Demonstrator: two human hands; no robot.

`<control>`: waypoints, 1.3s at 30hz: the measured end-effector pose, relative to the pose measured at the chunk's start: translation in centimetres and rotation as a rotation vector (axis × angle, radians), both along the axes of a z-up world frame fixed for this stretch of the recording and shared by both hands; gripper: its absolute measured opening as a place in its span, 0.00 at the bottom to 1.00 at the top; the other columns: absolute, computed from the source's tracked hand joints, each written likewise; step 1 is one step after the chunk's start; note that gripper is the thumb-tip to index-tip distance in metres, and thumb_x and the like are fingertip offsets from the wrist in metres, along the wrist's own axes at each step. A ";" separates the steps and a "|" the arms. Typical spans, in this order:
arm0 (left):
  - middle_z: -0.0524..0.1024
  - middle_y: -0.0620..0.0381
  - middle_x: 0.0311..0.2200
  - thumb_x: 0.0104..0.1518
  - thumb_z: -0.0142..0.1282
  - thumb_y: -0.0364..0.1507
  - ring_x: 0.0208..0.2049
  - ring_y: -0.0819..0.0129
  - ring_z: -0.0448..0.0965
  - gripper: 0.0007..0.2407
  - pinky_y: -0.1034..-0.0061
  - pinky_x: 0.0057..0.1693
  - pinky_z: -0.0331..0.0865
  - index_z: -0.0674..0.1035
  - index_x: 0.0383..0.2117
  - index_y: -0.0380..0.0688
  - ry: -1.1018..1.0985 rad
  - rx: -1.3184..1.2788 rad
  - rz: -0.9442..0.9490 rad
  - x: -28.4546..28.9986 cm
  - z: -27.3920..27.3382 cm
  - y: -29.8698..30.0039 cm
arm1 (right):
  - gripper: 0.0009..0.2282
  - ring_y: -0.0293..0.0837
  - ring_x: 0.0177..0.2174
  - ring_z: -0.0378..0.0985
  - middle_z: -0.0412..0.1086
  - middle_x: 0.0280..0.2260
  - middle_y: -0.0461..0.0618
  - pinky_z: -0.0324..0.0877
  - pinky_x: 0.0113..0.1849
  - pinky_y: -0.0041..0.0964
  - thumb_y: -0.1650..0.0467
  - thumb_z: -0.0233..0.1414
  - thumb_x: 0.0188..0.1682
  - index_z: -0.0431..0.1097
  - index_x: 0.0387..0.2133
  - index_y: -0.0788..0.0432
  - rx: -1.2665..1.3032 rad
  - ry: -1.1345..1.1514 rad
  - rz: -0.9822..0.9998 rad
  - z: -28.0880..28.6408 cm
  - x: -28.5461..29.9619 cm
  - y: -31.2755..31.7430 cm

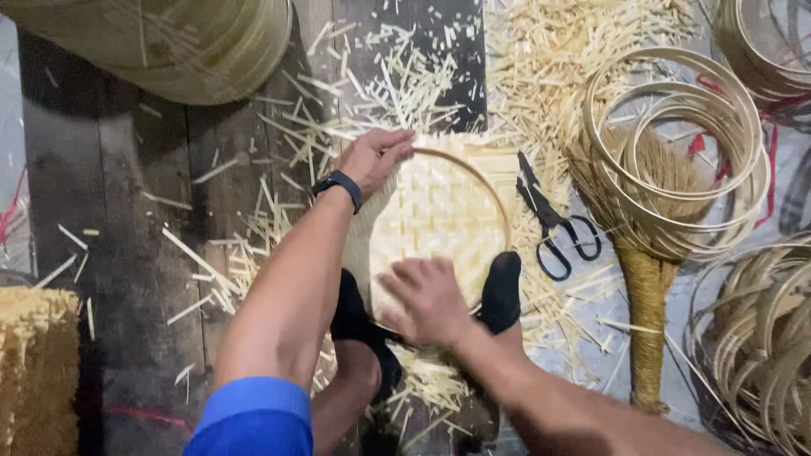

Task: Fitting a woven bamboo mat into a circular frame and trimming the excess to make a steamer base.

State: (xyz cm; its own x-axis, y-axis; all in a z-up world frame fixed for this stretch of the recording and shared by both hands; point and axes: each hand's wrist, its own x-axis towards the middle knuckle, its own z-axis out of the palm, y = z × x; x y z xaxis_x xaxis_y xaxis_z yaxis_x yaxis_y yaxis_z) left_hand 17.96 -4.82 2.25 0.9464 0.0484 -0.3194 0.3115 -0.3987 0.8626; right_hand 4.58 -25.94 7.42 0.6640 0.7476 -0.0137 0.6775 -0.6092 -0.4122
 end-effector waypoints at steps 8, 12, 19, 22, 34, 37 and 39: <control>0.81 0.50 0.39 0.62 0.44 0.50 0.45 0.54 0.79 0.20 0.58 0.54 0.69 0.84 0.43 0.55 0.242 0.314 -0.135 1.4 2.2 -0.3 | 0.13 0.51 0.34 0.78 0.77 0.34 0.56 0.71 0.37 0.45 0.63 0.48 0.58 0.75 0.47 0.57 0.206 -0.073 -0.340 -0.6 18.3 0.5; 0.83 0.51 0.39 0.58 0.49 0.50 0.43 0.54 0.81 0.19 0.61 0.54 0.70 0.85 0.38 0.52 0.331 0.226 -0.093 1.9 -2.3 -0.3 | 0.13 0.45 0.27 0.71 0.76 0.29 0.62 0.67 0.34 0.45 0.64 0.52 0.57 0.80 0.42 0.61 0.186 0.750 -0.627 -3.4 19.3 -0.8; 0.84 0.45 0.43 0.58 0.55 0.45 0.45 0.57 0.81 0.21 0.63 0.56 0.70 0.84 0.38 0.36 0.386 0.009 0.028 2.6 -4.2 0.3 | 0.15 0.38 0.42 0.77 0.77 0.44 0.50 0.70 0.47 0.33 0.66 0.49 0.55 0.75 0.50 0.59 0.517 0.684 -0.608 -4.5 15.5 -4.4; 0.82 0.45 0.46 0.57 0.53 0.47 0.48 0.59 0.80 0.22 0.63 0.59 0.69 0.84 0.42 0.38 0.398 -0.047 0.065 1.9 -2.2 -0.1 | 0.16 0.41 0.44 0.76 0.77 0.47 0.55 0.70 0.49 0.34 0.65 0.49 0.56 0.75 0.52 0.60 0.630 0.773 -0.642 -7.7 15.2 -6.0; 0.78 0.38 0.22 0.59 0.49 0.52 0.28 0.51 0.75 0.29 0.59 0.40 0.69 0.80 0.26 0.29 0.076 0.101 0.431 -6.8 -12.7 5.8 | 0.29 0.68 0.64 0.50 0.52 0.64 0.71 0.42 0.63 0.62 0.65 0.50 0.50 0.54 0.62 0.73 0.060 0.106 0.196 1.0 -5.3 1.0; 0.78 0.40 0.22 0.58 0.51 0.51 0.28 0.52 0.78 0.27 0.61 0.43 0.69 0.82 0.30 0.31 0.030 0.121 0.444 -7.8 -9.1 4.7 | 0.30 0.65 0.66 0.49 0.51 0.65 0.72 0.43 0.64 0.59 0.67 0.49 0.49 0.52 0.64 0.70 -0.161 -0.366 0.224 -3.3 -7.2 1.0; 0.78 0.35 0.28 0.63 0.48 0.50 0.33 0.46 0.77 0.27 0.58 0.47 0.69 0.81 0.34 0.29 0.130 0.155 0.436 -10.2 -5.0 2.9 | 0.30 0.63 0.65 0.53 0.56 0.63 0.69 0.47 0.63 0.58 0.65 0.49 0.46 0.56 0.63 0.67 -0.035 -0.248 0.164 -1.4 -8.7 1.2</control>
